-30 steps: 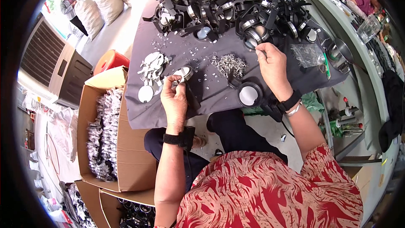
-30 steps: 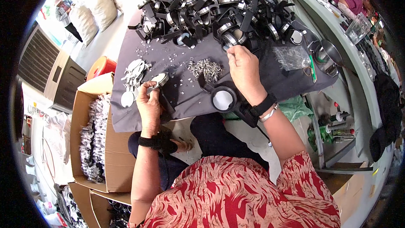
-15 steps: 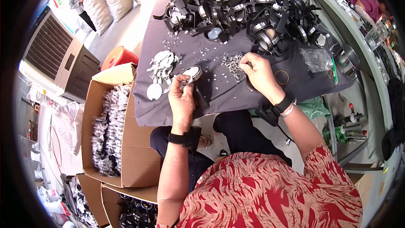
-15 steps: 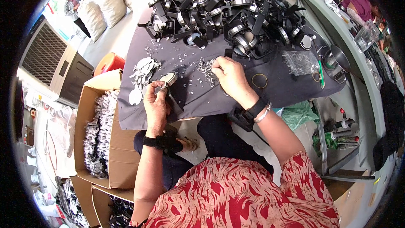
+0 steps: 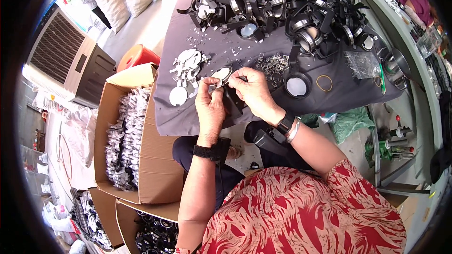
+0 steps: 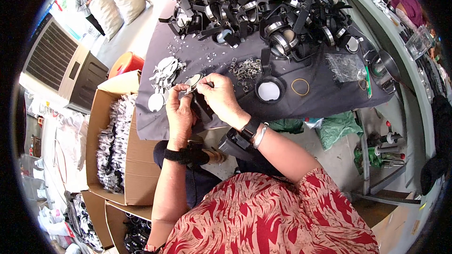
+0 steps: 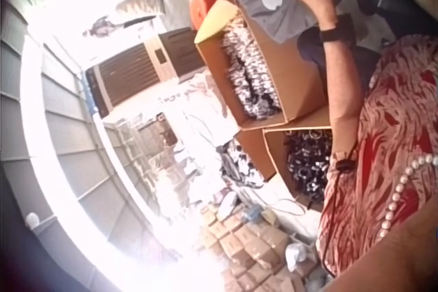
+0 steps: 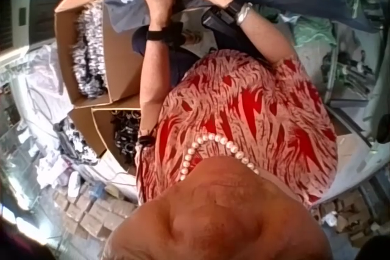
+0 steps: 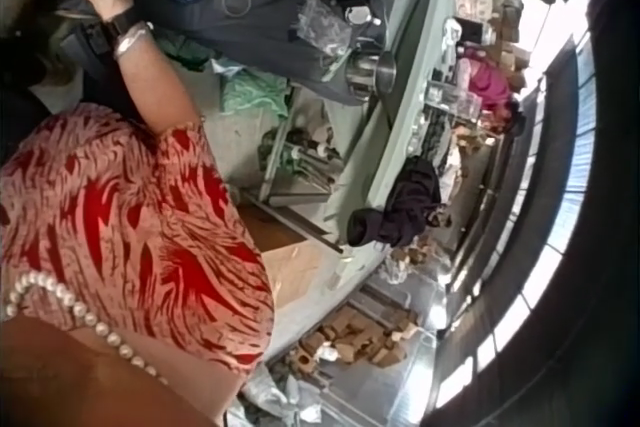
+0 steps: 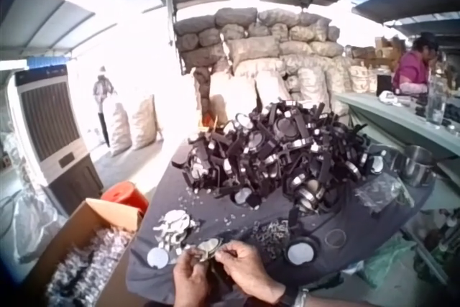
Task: Assembling small metal and plastic components for a manufacturing task at a workbench.
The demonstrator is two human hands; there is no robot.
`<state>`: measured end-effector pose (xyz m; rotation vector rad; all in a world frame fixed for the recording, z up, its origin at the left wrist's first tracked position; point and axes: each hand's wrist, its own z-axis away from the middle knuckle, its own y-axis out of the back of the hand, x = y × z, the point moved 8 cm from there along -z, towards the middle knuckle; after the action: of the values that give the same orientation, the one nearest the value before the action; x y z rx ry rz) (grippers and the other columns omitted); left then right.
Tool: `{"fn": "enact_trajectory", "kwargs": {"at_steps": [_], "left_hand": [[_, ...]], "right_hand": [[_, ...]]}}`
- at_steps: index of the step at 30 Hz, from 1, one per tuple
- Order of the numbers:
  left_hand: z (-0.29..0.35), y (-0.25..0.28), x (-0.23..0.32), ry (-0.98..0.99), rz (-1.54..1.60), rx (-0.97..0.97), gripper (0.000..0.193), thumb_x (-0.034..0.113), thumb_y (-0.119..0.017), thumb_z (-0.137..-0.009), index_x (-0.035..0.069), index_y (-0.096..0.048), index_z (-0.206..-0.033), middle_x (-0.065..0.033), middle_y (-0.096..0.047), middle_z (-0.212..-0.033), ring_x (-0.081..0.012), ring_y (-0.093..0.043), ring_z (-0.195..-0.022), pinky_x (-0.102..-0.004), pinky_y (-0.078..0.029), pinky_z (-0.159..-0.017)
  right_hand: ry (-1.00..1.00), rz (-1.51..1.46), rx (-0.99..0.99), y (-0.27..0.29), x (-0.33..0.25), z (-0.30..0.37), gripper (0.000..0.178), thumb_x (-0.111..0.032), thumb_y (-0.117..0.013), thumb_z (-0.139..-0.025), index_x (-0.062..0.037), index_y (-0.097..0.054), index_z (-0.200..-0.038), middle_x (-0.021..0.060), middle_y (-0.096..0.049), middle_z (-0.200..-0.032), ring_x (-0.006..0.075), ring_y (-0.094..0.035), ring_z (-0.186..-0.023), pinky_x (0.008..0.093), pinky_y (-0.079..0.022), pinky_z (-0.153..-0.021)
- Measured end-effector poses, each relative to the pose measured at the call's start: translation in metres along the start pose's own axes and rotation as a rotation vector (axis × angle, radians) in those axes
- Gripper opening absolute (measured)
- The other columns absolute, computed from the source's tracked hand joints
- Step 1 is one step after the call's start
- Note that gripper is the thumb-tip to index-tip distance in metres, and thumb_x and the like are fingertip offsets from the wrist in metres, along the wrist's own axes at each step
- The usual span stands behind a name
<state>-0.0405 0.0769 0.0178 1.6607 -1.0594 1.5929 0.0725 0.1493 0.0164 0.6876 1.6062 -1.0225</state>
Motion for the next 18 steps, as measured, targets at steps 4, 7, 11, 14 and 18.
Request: {"fn": "enact_trajectory", "kwargs": {"at_steps": [4, 7, 11, 14, 18], "left_hand": [[0.0, -0.001, 0.002, -0.011, -0.004, 0.002, 0.016, 0.001, -0.047, -0.088, 0.01, -0.051, -0.101, 0.0033, -0.045, -0.056, -0.0038, -0.034, -0.034, -0.0202, -0.026, -0.03], [0.001, -0.001, 0.0, 0.033, 0.035, -0.006, 0.016, 0.001, -0.047, -0.088, 0.01, -0.051, -0.1, 0.0034, -0.046, -0.056, -0.0036, -0.034, -0.034, -0.0201, -0.026, -0.03], [0.003, -0.002, 0.004, 0.014, -0.007, -0.01, 0.016, 0.001, -0.048, -0.088, 0.011, -0.052, -0.1, 0.004, -0.045, -0.055, -0.0034, -0.034, -0.034, -0.0201, -0.025, -0.031], [0.004, 0.0, 0.004, 0.049, -0.001, -0.014, 0.013, 0.0, -0.049, -0.088, 0.009, -0.051, -0.098, 0.0055, -0.049, -0.06, -0.0015, -0.039, -0.043, -0.0192, -0.03, -0.037], [0.006, -0.002, 0.006, 0.067, -0.006, -0.008, 0.014, 0.0, -0.049, -0.088, 0.009, -0.051, -0.098, 0.0056, -0.049, -0.06, -0.0012, -0.039, -0.044, -0.019, -0.03, -0.038]], "right_hand": [[-0.027, 0.179, 0.011, 0.004, 0.008, 0.001, 0.007, -0.005, -0.061, -0.086, 0.001, -0.06, -0.087, -0.0027, -0.054, -0.065, 0.0039, -0.047, -0.052, 0.0195, -0.037, -0.045], [0.346, 0.48, 0.072, 0.001, -0.025, 0.006, 0.01, -0.006, -0.063, -0.079, 0.004, -0.062, -0.079, 0.0106, -0.062, -0.063, 0.0139, -0.058, -0.055, 0.0297, -0.044, -0.05], [0.639, 0.666, 0.082, -0.008, -0.055, 0.008, 0.014, -0.009, -0.064, -0.077, 0.0046, -0.062, -0.078, 0.0148, -0.063, -0.066, 0.0179, -0.061, -0.057, 0.0317, -0.045, -0.052], [0.044, 0.471, -0.095, 0.0, -0.018, -0.009, 0.018, -0.013, -0.061, -0.079, 0.0041, -0.061, -0.074, 0.0178, -0.063, -0.069, 0.029, -0.064, -0.065, 0.036, -0.048, -0.058], [0.348, 0.798, -0.003, -0.01, -0.037, -0.008, 0.017, -0.012, -0.063, -0.078, 0.0045, -0.065, -0.073, 0.0128, -0.062, -0.06, 0.0142, -0.059, -0.056, 0.0294, -0.046, -0.053]]}}
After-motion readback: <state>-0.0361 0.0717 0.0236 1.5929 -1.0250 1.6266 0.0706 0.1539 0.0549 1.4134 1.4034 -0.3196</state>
